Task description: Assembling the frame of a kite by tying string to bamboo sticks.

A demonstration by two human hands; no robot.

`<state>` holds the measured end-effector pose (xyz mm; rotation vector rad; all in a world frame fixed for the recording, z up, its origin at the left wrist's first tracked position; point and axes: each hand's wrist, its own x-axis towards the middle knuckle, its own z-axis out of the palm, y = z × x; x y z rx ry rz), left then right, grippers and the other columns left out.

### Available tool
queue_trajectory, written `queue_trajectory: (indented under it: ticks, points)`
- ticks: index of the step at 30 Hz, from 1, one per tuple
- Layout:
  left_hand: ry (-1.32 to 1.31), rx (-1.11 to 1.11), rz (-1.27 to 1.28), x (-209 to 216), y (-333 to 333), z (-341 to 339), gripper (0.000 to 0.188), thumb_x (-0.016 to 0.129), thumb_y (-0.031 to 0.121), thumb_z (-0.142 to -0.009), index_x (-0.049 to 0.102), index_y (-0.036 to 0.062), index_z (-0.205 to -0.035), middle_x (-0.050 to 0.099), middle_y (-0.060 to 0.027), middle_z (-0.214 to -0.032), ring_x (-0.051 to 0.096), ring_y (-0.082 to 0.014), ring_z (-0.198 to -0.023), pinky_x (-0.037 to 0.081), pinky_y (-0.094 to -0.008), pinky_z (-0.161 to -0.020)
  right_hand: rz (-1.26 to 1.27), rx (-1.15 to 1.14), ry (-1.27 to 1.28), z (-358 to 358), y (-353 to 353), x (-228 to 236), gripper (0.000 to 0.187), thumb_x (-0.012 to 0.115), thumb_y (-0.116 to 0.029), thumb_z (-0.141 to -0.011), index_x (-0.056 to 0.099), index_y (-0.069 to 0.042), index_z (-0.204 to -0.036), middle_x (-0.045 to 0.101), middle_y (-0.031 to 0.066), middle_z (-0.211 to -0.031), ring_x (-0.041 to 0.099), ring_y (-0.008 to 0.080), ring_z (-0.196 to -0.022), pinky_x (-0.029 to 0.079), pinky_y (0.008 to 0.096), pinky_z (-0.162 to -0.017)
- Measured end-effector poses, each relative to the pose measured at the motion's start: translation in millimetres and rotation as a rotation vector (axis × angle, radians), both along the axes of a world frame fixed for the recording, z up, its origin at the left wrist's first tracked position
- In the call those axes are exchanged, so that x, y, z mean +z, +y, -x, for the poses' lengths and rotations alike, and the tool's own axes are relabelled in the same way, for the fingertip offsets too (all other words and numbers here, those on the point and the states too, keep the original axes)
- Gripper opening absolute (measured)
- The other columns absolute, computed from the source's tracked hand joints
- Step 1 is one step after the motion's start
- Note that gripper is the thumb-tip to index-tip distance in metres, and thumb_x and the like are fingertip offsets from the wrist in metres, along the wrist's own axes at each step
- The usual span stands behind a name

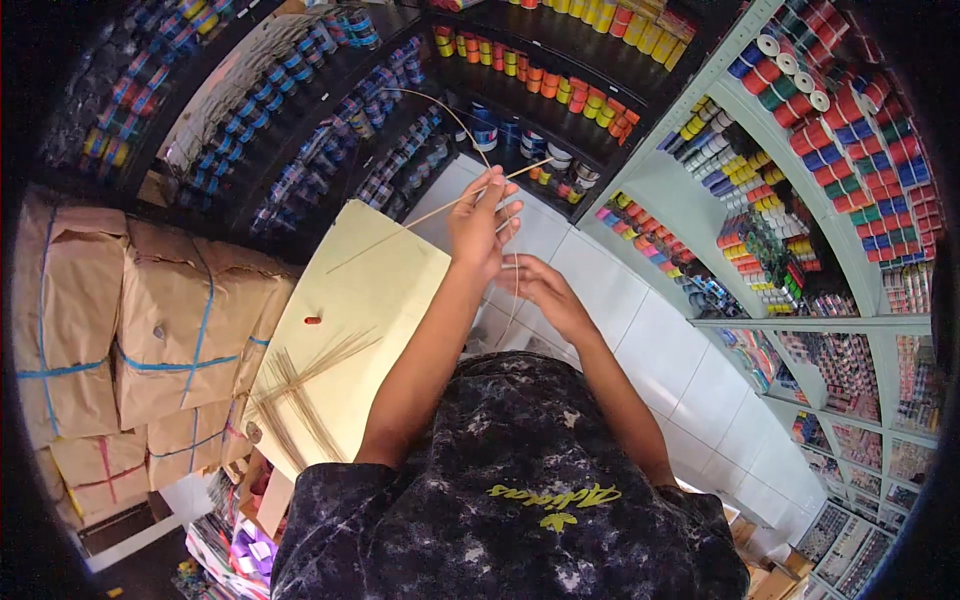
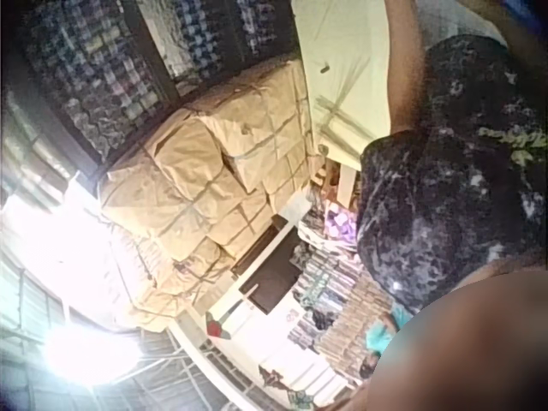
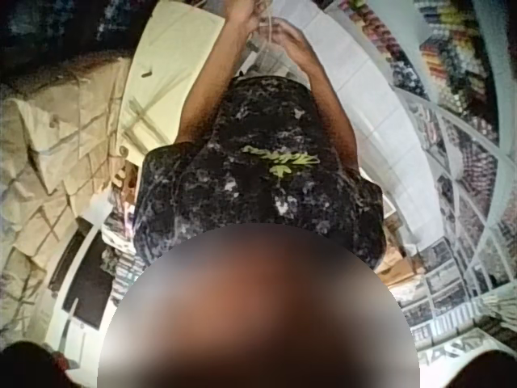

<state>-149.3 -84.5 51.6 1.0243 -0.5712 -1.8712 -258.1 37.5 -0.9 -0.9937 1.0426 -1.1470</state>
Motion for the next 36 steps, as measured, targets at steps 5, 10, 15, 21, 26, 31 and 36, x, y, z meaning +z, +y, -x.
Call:
queue_trajectory:
  ticks: [5, 10, 15, 21, 26, 31, 36]
  points:
    - [-0.03, 0.02, 0.009, 1.6, -1.9, -3.0, 0.033, 0.069, 0.026, -0.094, 0.063, 0.016, -0.125, 0.069, -0.002, -0.102, 0.066, -0.0117, -0.077, 0.051, -0.0246, -0.061, -0.255, 0.153, -0.107, 1.6, 7.1, -3.4, 0.034, 0.044, -0.01, -0.099, 0.054, 0.0, -0.129, 0.063, 0.0054, -0.099, 0.056, 0.0091, -0.079, 0.046, 0.025, -0.075]
    - [-0.038, 0.049, 0.014, 0.8, -3.5, -8.4, 0.032, 0.069, 0.026, -0.094, 0.063, 0.0156, -0.124, 0.07, -0.0019, -0.101, 0.066, -0.0112, -0.077, 0.051, -0.0245, -0.06, -0.163, 0.104, 0.051, -1.1, 17.4, -1.5, 0.025, 0.05, -0.015, -0.101, 0.061, -0.001, -0.119, 0.06, 0.0005, -0.088, 0.05, 0.006, -0.073, 0.043, 0.0221, -0.07]
    - [-0.072, 0.079, 0.018, 0.5, -7.7, -9.7, 0.032, 0.069, 0.026, -0.094, 0.063, 0.0158, -0.124, 0.07, -0.0017, -0.1, 0.066, -0.0111, -0.076, 0.051, -0.0245, -0.061, -0.091, -0.024, 0.158, -5.9, 25.4, -1.2, 0.02, 0.058, -0.014, -0.097, 0.065, 0.0, -0.11, 0.063, -0.0006, -0.092, 0.056, 0.0056, -0.081, 0.045, 0.0208, -0.074]
    - [-0.054, 0.101, 0.024, -0.8, -12.8, -13.7, 0.03, 0.068, 0.025, -0.094, 0.064, 0.0168, -0.123, 0.07, -0.0016, -0.1, 0.066, -0.0112, -0.077, 0.05, -0.0246, -0.061, -0.11, -0.028, 0.125, -3.7, 34.1, 6.1, 0.016, 0.065, -0.015, -0.096, 0.067, -0.001, -0.102, 0.062, -0.0045, -0.083, 0.05, 0.0023, -0.074, 0.041, 0.0198, -0.067]
    - [-0.066, 0.124, 0.027, -1.5, -14.8, -17.3, 0.029, 0.068, 0.025, -0.095, 0.065, 0.0162, -0.122, 0.07, -0.0013, -0.099, 0.066, -0.0111, -0.078, 0.051, -0.0243, -0.061, -0.126, -0.028, 0.233, -1.2, 38.2, 26.9, 0.012, 0.069, -0.015, -0.092, 0.07, -0.003, -0.095, 0.043, -0.0117, -0.063, 0.033, 0.0002, -0.057, 0.027, 0.0216, -0.053]
    - [-0.05, 0.128, 0.028, -5.7, -16.4, -20.7, 0.029, 0.069, 0.025, -0.094, 0.065, 0.0165, -0.122, 0.07, -0.0012, -0.099, 0.066, -0.0107, -0.077, 0.051, -0.0236, -0.059, -0.122, 0.023, 0.213, 0.8, 43.1, 33.4, 0.011, 0.071, -0.014, -0.09, 0.071, -0.003, -0.092, 0.035, -0.0129, -0.059, 0.027, -0.0001, -0.054, 0.021, 0.0223, -0.05]
    - [-0.039, 0.149, 0.004, -7.8, -18.6, -23.9, 0.028, 0.069, 0.025, -0.094, 0.065, 0.0171, -0.12, 0.07, -0.0012, -0.099, 0.066, -0.0108, -0.076, 0.052, -0.0231, -0.058, -0.147, 0.154, 0.264, 9.7, 48.8, 28.8, 0.007, 0.071, -0.012, -0.09, 0.071, -0.005, -0.091, 0.032, -0.0135, -0.058, 0.025, 0.0, -0.053, 0.019, 0.0237, -0.049]
